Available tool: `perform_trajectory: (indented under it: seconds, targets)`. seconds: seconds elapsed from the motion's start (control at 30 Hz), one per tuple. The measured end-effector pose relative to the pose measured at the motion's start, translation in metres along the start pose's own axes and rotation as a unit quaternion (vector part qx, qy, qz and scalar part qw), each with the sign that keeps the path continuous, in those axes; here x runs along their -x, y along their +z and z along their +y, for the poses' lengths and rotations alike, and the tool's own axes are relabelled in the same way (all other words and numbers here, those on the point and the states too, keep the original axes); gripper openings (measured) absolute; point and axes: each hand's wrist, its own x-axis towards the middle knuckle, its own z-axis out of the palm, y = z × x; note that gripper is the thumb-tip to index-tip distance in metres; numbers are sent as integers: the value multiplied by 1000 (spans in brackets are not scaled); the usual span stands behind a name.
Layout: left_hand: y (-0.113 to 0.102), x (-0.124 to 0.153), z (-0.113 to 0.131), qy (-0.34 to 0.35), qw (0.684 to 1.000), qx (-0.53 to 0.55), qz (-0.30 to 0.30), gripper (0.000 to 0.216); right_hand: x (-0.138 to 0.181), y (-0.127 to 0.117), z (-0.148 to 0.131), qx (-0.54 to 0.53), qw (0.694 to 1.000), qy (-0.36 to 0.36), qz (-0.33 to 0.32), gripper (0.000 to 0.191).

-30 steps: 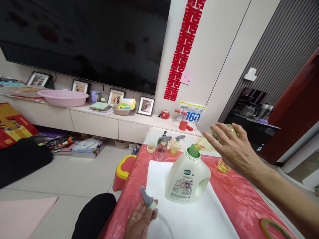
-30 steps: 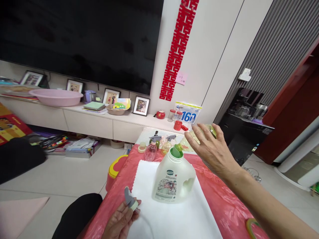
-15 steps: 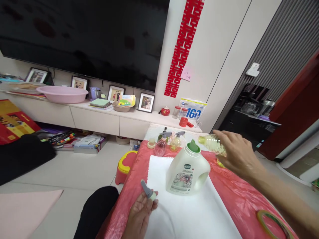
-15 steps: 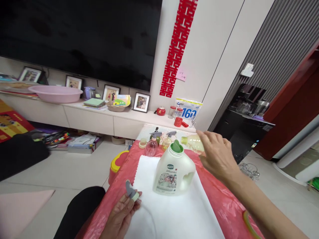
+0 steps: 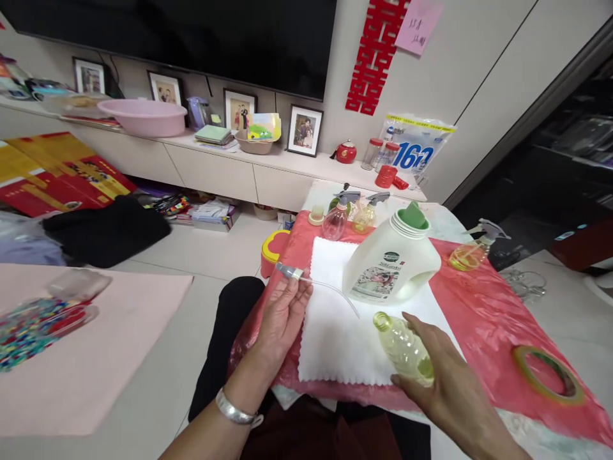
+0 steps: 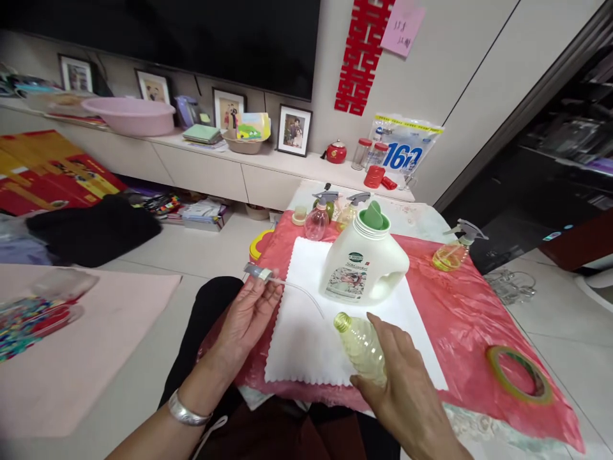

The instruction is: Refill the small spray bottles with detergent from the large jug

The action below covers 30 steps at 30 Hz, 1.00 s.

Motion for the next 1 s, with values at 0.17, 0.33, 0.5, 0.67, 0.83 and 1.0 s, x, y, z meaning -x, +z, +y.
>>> perform_trajectory:
  seconds: [0.17, 0.33, 0.5, 0.67, 0.83, 1.0]
  targets:
    - [6, 7, 10, 26, 999, -14, 27, 21, 9, 28, -9, -8, 999, 26, -22, 82]
    - [9, 17, 4, 49, 997, -54, -3, 33, 8, 33, -21, -27, 999, 36, -26, 82]
    - [11, 29, -8, 32, 992, -114, -46, 40, 1, 36, -34, -34, 998, 38, -24, 83]
    - [13, 41, -21, -7, 986, -154, -65, 40, -6, 35, -48, -48, 999, 24, -7, 82]
    - [11, 49, -31, -33, 984, -152, -83, 38, -10, 38, -59, -72, 997, 23, 0, 86]
    - [10, 51, -36, -43, 985, -146, -87, 39, -10, 43, -61, -110, 993, 39, -2, 85]
